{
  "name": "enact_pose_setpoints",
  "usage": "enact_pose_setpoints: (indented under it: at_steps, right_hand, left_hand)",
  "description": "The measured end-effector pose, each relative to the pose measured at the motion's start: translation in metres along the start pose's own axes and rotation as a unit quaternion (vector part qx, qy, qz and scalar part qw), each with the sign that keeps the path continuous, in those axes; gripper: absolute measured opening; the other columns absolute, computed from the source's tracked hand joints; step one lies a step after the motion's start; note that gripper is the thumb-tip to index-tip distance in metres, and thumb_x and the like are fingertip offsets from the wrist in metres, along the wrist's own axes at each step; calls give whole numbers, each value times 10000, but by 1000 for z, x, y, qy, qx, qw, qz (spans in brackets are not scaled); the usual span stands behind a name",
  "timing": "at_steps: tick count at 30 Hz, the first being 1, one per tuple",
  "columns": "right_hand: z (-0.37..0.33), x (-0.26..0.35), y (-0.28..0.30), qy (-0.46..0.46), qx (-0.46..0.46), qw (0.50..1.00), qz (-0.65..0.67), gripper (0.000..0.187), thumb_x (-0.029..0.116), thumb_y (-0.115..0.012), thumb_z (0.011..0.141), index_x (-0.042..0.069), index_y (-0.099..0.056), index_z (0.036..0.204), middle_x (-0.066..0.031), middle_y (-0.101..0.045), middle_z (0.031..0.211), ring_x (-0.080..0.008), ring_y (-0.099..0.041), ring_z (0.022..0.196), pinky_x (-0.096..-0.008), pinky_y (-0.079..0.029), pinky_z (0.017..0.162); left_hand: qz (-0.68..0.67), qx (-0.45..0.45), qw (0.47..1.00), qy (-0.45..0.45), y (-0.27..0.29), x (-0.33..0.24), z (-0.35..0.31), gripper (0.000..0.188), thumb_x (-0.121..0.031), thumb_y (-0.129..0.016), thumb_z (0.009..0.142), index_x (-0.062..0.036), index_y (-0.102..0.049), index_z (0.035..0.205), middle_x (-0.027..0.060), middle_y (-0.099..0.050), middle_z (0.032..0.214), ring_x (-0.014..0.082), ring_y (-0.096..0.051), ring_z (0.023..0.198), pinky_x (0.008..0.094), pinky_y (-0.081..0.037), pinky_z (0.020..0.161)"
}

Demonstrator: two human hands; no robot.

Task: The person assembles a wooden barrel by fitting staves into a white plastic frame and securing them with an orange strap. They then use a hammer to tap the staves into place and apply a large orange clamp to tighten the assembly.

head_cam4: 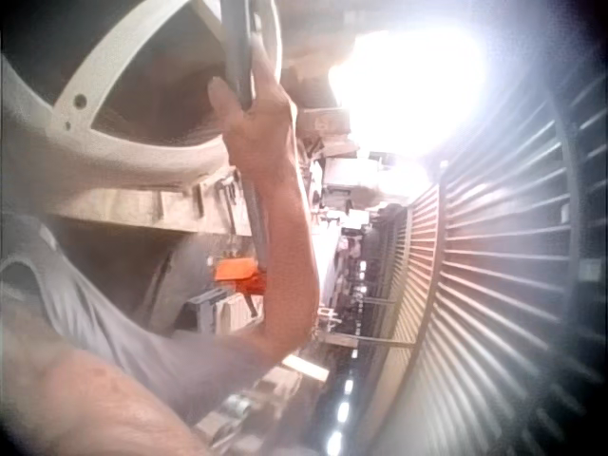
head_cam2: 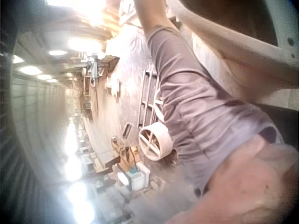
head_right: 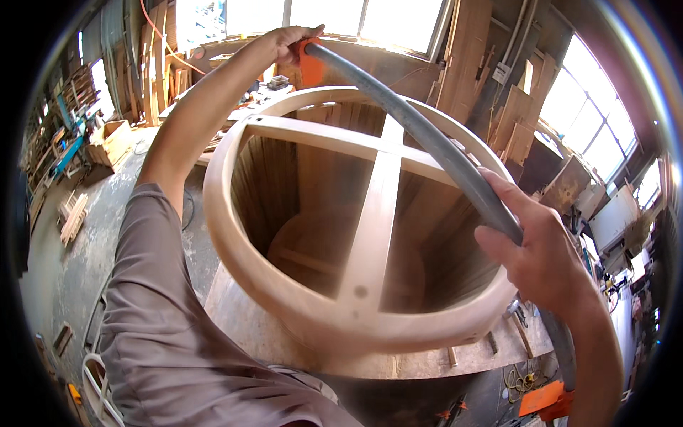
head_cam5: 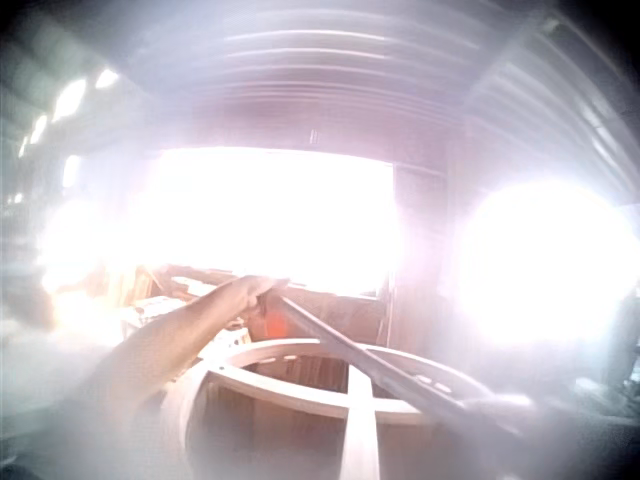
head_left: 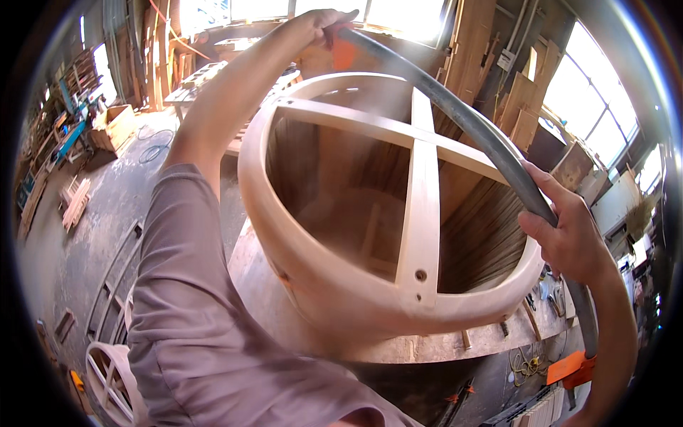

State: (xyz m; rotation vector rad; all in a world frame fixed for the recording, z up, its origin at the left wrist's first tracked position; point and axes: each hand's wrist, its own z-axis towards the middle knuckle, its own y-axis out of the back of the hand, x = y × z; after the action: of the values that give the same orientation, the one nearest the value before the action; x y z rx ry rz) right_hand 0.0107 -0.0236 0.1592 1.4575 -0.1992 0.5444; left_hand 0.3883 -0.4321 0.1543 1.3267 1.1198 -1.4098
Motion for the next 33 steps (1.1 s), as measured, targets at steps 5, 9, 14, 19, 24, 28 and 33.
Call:
enact_pose_setpoints:
  at_steps: [5, 9, 14, 19, 24, 28, 33]
  right_hand:
    - [44, 15, -4, -9, 15, 1000, -12, 631, 73, -610, 927, 47, -388, 1517, 21, -516, 695, -60, -503, 489, -243, -414, 431]
    - [66, 26, -6, -51, 34, 998, 3, 618, 82, -598, 936, 82, -395, 1520, 12, -511, 680, -65, -510, 478, -249, -417, 411]
    - [83, -16, -7, -46, 117, 991, 38, 516, 155, -600, 953, 112, -471, 1452, -13, -543, 683, -90, -480, 429, -255, -418, 374]
    - [95, -6, -19, -13, 103, 995, 2, 424, 227, -615, 957, 76, -547, 1347, -64, -531, 659, -157, -515, 469, -308, -467, 396]
    - [86, -8, -18, -30, 89, 993, -70, 413, 243, -595, 960, 77, -552, 1336, -117, -583, 771, -232, -604, 523, -328, -524, 429]
    - [93, -31, -35, 37, 40, 997, -55, 441, 224, -606, 948, 94, -539, 1364, -129, -609, 827, -260, -644, 583, -350, -573, 473]
    - [106, -39, -47, 24, 49, 994, -90, 494, 221, -653, 916, 119, -549, 1388, -142, -673, 960, -277, -684, 769, -382, -612, 576]
  left_hand:
    - [-9, -19, 1000, -19, 15, 13, 23, 413, -455, -835, 770, -149, -665, 989, -14, -654, 899, 155, -622, 874, 429, -484, 818]
    - [-52, -47, 997, 18, 17, 19, 55, 385, -413, -836, 799, -139, -670, 1014, 4, -642, 934, 166, -613, 823, 404, -521, 768]
    - [74, 117, 988, -64, 62, 75, 151, 356, -403, -667, 940, -115, -633, 1146, 44, -671, 942, 180, -648, 818, 381, -559, 718]
    - [48, 93, 994, 4, 132, 35, 171, 436, -438, -652, 954, -118, -606, 1247, 42, -662, 884, 159, -642, 785, 353, -553, 655]
    - [-8, 40, 999, -8, 70, 41, 154, 335, -476, -701, 910, -170, -626, 1025, -11, -639, 790, 157, -633, 707, 336, -521, 557]
    - [21, 39, 999, -11, 104, 42, 161, 329, -459, -717, 904, -195, -612, 1070, -27, -634, 831, 129, -630, 726, 328, -539, 590]
    - [-2, 43, 999, 24, 107, 73, 183, 540, -445, -726, 897, -161, -553, 1323, 13, -643, 995, 163, -641, 889, 397, -560, 731]
